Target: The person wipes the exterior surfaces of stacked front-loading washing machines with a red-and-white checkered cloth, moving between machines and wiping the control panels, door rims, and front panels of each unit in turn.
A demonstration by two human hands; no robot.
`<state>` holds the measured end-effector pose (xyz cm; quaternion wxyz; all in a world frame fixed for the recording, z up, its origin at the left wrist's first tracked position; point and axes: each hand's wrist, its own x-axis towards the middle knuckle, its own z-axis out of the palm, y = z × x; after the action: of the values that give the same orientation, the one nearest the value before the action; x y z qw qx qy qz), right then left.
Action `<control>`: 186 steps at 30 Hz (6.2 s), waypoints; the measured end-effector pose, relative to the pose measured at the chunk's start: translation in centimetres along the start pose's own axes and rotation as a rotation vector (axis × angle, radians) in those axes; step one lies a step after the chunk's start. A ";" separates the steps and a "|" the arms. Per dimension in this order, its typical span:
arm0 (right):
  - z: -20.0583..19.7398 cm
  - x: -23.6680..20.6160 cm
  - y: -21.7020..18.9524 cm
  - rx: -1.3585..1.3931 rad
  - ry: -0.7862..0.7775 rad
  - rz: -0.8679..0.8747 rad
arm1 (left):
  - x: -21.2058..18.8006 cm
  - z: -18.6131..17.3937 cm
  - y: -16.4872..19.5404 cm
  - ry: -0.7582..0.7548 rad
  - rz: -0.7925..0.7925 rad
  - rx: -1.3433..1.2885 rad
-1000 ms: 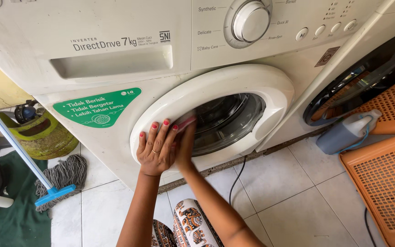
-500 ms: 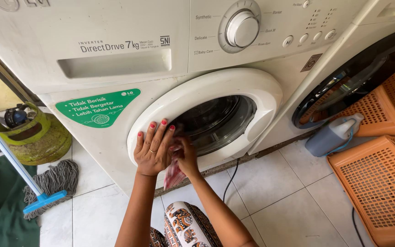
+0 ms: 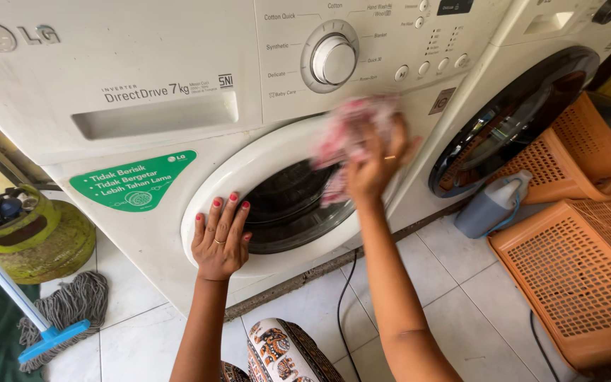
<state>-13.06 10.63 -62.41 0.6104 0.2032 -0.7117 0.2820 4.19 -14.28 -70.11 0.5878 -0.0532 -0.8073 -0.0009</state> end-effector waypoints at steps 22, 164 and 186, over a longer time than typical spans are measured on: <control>-2.2 -5.1 10.6 0.857 0.085 0.767 | -2.3 1.3 -0.4 -0.037 -0.010 0.106; -7.6 -18.8 9.1 0.110 0.041 0.408 | -1.6 0.1 -2.3 -0.162 0.249 0.354; 1.1 -19.6 0.8 -0.251 -0.603 -0.047 | -3.8 1.4 -3.5 -0.090 0.252 0.388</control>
<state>-11.01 9.41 -81.88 0.3987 0.2171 -0.8848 0.1047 3.66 -18.02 -73.93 0.5458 -0.0395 -0.8048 0.2300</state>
